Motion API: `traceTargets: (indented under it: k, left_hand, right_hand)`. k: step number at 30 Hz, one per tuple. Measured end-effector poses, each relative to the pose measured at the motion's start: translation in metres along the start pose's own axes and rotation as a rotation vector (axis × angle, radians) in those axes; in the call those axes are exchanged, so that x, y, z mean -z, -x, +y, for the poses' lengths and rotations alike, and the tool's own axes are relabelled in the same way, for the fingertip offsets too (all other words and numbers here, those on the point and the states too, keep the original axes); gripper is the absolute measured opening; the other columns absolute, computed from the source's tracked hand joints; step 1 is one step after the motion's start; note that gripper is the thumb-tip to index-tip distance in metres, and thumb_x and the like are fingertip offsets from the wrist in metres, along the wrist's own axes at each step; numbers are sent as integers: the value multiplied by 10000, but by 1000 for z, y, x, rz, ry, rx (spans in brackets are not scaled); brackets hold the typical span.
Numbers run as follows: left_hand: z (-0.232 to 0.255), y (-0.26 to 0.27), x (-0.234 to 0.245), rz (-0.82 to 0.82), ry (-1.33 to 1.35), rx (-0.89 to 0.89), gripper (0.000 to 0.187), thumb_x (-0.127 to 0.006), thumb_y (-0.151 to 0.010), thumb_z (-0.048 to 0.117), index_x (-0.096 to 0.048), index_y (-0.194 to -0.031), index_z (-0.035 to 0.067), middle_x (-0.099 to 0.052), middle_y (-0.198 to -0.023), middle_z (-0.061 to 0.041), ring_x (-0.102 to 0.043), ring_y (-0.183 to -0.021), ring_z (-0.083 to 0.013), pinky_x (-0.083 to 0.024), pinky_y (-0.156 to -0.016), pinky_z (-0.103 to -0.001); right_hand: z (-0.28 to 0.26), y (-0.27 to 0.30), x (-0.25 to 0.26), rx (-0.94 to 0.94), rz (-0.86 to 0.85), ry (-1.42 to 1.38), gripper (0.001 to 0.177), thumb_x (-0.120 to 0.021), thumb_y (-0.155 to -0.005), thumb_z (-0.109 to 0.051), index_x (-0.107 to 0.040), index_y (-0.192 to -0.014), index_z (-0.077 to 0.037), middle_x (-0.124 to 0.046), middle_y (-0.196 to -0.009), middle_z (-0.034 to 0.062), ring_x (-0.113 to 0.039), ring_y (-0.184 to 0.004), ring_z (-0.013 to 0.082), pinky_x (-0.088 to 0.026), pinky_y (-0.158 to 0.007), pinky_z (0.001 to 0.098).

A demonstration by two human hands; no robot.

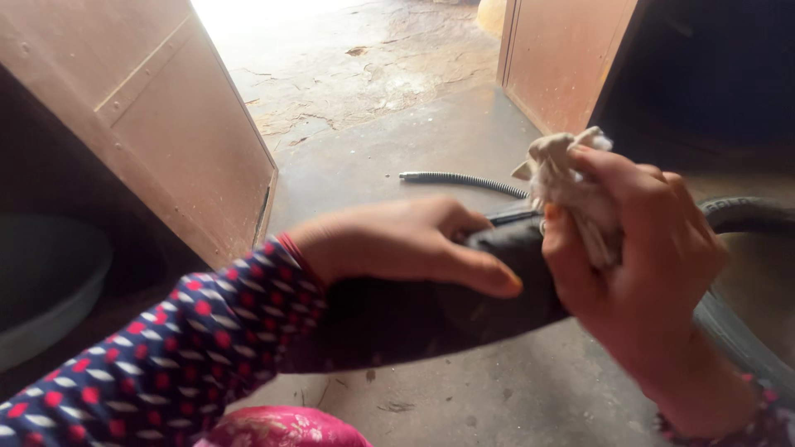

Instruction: The person cleans a motorcycle tire using a cloth. They wipe the inner and outer surfaces of the tire while holding it with their left hand and scrubbing with their right hand.

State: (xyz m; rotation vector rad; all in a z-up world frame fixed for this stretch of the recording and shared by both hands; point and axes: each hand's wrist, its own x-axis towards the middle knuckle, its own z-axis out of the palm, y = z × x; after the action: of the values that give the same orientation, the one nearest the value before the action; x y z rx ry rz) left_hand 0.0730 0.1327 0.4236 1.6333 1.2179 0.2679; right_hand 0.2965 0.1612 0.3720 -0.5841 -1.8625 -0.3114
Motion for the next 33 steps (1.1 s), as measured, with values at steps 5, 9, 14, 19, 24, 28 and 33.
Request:
traceTargets:
  k: [5, 9, 14, 19, 24, 28, 33]
  left_hand:
    - [30, 23, 22, 95, -138, -78, 583, -653, -802, 542, -772, -1093, 52, -794, -906, -114, -750, -696, -181, -577, -590, -316]
    - [44, 31, 29, 136, -247, -310, 552, -660, -897, 530, -748, -1175, 61, -806, -1051, -73, -759, -897, -166, -586, -766, -313]
    - [49, 48, 21, 812, -645, -98, 559, -602, -912, 572, -754, -1208, 123, -776, -1006, -115, -736, -889, -241, -549, -809, -394]
    - [22, 52, -1, 1183, -1111, -310, 844, -706, -844, 662, -563, -1363, 13, -679, -1161, -226, -690, -938, -371, -502, -846, -507]
    - [8, 51, 11, 1210, -1130, -299, 979, -875, -687, 549, -479, -1459, 95, -619, -1254, -210, -665, -1018, -387, -483, -865, -557]
    - [1, 39, 29, 1217, -1099, -276, 950, -904, -694, 449, -479, -1458, 76, -649, -1188, -215, -664, -987, -387, -478, -881, -562]
    - [-5, 27, 57, 1200, -1188, -460, 566, -844, -745, 333, -616, -1240, 178, -737, -1120, -84, -706, -1002, -296, -518, -900, -508]
  right_hand:
    - [-24, -6, 10, 23, 159, -34, 355, -781, -1039, -212, -568, -1283, -69, -641, -1107, 136, -657, -980, 263, -509, -840, 367]
    - [-36, -33, 2, 26, 188, 55, 332, -795, -969, -213, -620, -1219, -83, -664, -1047, 132, -640, -929, 300, -488, -821, 418]
    - [-28, -71, -32, -62, 178, 145, 290, -771, -969, -226, -680, -1187, -58, -666, -908, 121, -641, -854, 335, -487, -750, 468]
    - [-7, -97, -63, -173, 166, 192, 282, -766, -934, -252, -665, -1134, -81, -728, -933, 125, -703, -891, 332, -534, -772, 479]
    - [6, -96, -75, -274, 283, -94, 350, -739, -987, -273, -590, -1213, -51, -733, -1015, 110, -740, -942, 295, -584, -843, 452]
    - [-9, -85, -97, -246, 415, 66, 467, -800, -901, -341, -619, -1212, -44, -675, -1042, 144, -654, -965, 374, -505, -818, 500]
    - [-65, -74, -119, -1, 273, -37, 285, -739, -894, -381, -662, -1077, -176, -654, -1025, 60, -615, -1057, 293, -374, -1015, 541]
